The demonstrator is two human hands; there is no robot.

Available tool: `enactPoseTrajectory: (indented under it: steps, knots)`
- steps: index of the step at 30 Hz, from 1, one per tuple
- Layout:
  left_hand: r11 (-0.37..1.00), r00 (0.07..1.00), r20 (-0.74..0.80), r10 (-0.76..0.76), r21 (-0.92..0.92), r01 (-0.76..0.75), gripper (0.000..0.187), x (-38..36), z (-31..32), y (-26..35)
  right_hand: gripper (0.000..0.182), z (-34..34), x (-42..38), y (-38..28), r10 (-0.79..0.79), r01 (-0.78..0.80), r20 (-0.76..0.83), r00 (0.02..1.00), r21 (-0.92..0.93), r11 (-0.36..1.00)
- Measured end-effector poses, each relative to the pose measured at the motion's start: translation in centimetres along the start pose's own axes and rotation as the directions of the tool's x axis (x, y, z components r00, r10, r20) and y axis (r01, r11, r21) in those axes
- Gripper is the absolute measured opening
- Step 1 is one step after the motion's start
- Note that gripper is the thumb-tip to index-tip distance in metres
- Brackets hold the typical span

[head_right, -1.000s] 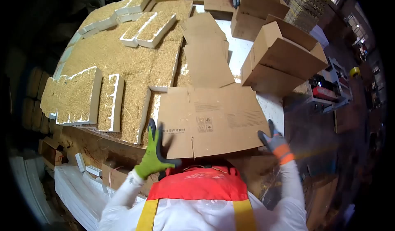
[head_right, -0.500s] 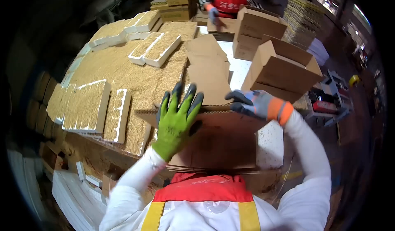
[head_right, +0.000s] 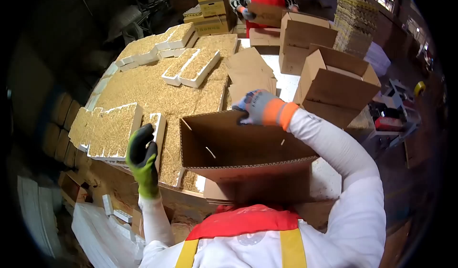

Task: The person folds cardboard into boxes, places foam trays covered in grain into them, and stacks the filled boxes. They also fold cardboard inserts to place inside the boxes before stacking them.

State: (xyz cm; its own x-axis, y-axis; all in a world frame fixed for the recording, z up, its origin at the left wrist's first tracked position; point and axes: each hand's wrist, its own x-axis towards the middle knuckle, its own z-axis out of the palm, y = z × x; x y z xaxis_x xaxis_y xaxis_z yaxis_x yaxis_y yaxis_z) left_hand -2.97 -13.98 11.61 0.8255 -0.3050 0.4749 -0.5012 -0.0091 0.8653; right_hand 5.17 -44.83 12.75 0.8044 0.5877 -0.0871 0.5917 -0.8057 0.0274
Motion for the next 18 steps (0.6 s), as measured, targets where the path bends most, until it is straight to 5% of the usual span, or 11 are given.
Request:
enactPoseTrajectory:
  steps: [1, 3, 4, 5, 6, 8, 11, 13, 16, 17, 18]
  knots:
    - [0.989, 0.983, -0.131, -0.125, -0.1, 0.112, 0.041, -0.7, -0.7, -1.5, 0.059, 1.1, -0.2, 0.1, -0.038, 0.042, -0.109, 0.993, 0.032, 0.999]
    - [0.77, 0.859, 0.492, 0.145, 0.489, -0.41, 0.039, 1.3, 2.4, -3.9, 0.064, 2.6, -0.3, 1.8, -0.116, 0.133, -0.309, 0.944, 0.037, 0.99]
    - [0.8, 0.86, 0.507, 0.059, 0.49, -0.345, 0.039, 1.4, 3.0, -4.8, 0.07, -0.1, -2.6, 2.2, -0.133, 0.199, -0.399, 0.907, 0.129, 0.971]
    - [0.821, 0.863, 0.504, 0.04, 0.475, -0.315, 0.042, 1.8, 2.6, -5.1, 0.07, -3.6, -5.9, 1.9, 0.048, 0.123, -0.43, 0.901, 0.362, 0.924]
    - [0.844, 0.864, 0.501, 0.057, 0.438, -0.31, 0.041, 1.8, 2.5, -5.2, 0.071, -4.2, -9.6, 3.8, 0.181, -0.136, -0.484, 0.856, 0.127, 0.983]
    - [0.853, 0.878, 0.474, 0.063, 0.431, -0.294, 0.039, 1.8, 2.8, -5.2, 0.086, -9.2, -15.0, 0.8, 0.279, -0.301, 0.115, 0.953, 0.429, 0.852]
    - [0.803, 0.906, 0.42, 0.052, 0.522, -0.288, 0.037, 2.2, 4.2, -5.5, 0.091, -4.4, -16.5, -3.9, -0.1, 0.094, 0.079, 0.992, 0.07, 0.993]
    - [0.918, 0.927, 0.371, 0.057, 0.346, -0.195, 0.032, 2.5, 3.6, -5.7, 0.081, 0.0, -12.7, -1.6, -0.027, -0.093, 0.336, 0.941, 0.335, 0.938]
    - [0.888, 0.913, 0.218, -0.345, -0.241, 0.393, 0.034, 3.6, 2.3, -4.5, 0.069, 1.6, -8.3, 2.7, -0.031, -0.21, 0.322, 0.946, 0.685, 0.698]
    - [0.976, 0.958, 0.253, -0.135, 0.199, 0.085, 0.036, 3.7, 2.9, -4.6, 0.068, 1.6, -7.7, 2.3, -0.001, -0.172, 0.268, 0.963, 0.619, 0.766]
    - [0.889, 0.962, 0.269, -0.043, 0.449, -0.086, 0.038, 3.8, 4.0, -4.4, 0.067, 1.5, -7.8, 1.8, -0.065, 0.137, -0.147, 0.987, 0.554, 0.821]
